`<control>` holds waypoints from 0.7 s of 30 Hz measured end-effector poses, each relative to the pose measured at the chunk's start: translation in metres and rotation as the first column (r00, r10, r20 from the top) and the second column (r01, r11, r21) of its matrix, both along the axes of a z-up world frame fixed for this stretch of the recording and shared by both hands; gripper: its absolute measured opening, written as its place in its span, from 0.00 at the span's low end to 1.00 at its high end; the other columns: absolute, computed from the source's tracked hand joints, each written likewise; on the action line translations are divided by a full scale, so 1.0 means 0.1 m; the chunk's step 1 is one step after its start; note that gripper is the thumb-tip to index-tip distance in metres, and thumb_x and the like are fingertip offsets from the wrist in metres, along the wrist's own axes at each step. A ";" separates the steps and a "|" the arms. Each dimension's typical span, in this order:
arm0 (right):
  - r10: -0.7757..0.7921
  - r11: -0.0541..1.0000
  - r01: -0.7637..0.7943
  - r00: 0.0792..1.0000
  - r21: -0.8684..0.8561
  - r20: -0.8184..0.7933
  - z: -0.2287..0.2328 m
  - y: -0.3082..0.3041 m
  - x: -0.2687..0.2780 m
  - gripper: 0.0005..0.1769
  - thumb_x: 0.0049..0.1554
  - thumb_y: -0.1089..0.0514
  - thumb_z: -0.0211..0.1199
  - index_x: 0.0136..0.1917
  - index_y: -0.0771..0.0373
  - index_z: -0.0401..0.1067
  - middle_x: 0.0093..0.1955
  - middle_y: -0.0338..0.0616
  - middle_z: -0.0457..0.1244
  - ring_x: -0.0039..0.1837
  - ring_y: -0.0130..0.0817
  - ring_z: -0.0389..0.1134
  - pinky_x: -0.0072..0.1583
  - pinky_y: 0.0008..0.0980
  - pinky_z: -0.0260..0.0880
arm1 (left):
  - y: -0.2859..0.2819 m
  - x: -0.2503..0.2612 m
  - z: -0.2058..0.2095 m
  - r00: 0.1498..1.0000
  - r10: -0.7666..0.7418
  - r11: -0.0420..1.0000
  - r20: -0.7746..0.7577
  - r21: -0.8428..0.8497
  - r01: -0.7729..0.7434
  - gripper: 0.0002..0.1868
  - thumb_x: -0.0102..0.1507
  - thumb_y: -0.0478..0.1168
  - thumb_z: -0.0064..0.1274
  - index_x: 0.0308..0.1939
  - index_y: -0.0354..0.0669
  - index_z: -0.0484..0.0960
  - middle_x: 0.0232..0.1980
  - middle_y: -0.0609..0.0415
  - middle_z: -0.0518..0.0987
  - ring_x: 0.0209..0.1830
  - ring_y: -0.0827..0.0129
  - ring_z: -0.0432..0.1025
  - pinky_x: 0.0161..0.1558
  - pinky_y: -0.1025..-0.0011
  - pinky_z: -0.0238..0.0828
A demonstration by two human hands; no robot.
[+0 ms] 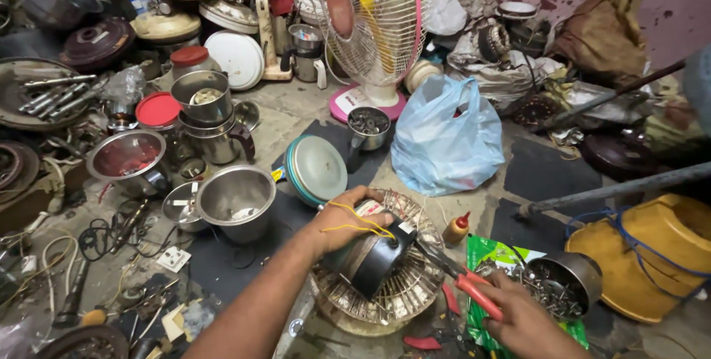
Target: The person places a fan motor onto a fan cage and uses pliers to cut and strip its wires. They then wrap the wires around the motor housing and insert a metal rod into the motor.
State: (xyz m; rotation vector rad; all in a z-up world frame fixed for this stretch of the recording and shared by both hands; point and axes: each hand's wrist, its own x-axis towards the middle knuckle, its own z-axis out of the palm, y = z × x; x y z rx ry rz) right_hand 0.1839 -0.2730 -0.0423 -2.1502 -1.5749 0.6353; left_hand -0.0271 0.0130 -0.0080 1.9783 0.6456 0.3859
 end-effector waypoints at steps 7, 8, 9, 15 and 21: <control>-0.117 0.972 0.227 0.678 -0.055 0.725 -0.16 -0.01 -0.23 0.43 0.49 0.59 0.66 0.75 0.31 0.62 0.71 0.44 0.54 0.67 0.47 0.59 0.64 0.50 0.60 | 0.02 -0.02 -0.02 0.997 -0.013 0.998 0.074 0.055 0.009 0.33 0.54 0.61 0.65 0.55 0.45 0.81 0.51 0.49 0.83 0.52 0.67 0.77 0.54 0.70 0.71; -0.093 0.963 0.234 0.753 -0.131 0.652 -0.17 -0.01 -0.16 0.45 0.47 0.59 0.67 0.75 0.28 0.62 0.73 0.44 0.53 0.68 0.46 0.58 0.66 0.48 0.60 | 0.03 -0.02 -0.02 0.999 -0.002 1.000 0.050 0.030 0.000 0.34 0.53 0.61 0.65 0.55 0.45 0.80 0.51 0.49 0.83 0.52 0.67 0.78 0.54 0.70 0.72; -0.078 0.950 0.235 0.818 -0.207 0.570 -0.20 -0.02 -0.08 0.47 0.45 0.60 0.67 0.74 0.25 0.62 0.75 0.43 0.52 0.69 0.45 0.57 0.67 0.46 0.60 | 0.02 0.00 -0.01 1.000 0.007 1.000 0.027 0.006 -0.007 0.34 0.52 0.61 0.65 0.55 0.46 0.80 0.51 0.49 0.83 0.51 0.67 0.78 0.54 0.70 0.72; -0.105 0.978 0.177 0.879 -0.113 0.466 -0.33 0.00 0.03 0.52 0.39 0.60 0.71 0.74 0.29 0.63 0.74 0.47 0.51 0.67 0.48 0.57 0.66 0.48 0.61 | 0.00 0.03 0.02 0.999 0.027 1.000 -0.039 -0.009 -0.028 0.35 0.51 0.61 0.65 0.56 0.46 0.80 0.52 0.47 0.83 0.53 0.65 0.78 0.55 0.69 0.72; -0.108 0.952 0.266 0.754 -0.150 0.647 -0.54 -0.02 0.08 0.39 0.50 0.58 0.66 0.72 0.29 0.65 0.73 0.46 0.52 0.70 0.48 0.58 0.67 0.49 0.60 | 0.00 0.01 -0.03 1.000 0.025 1.000 0.003 0.009 -0.025 0.35 0.52 0.62 0.64 0.57 0.46 0.80 0.53 0.47 0.83 0.55 0.65 0.77 0.56 0.70 0.70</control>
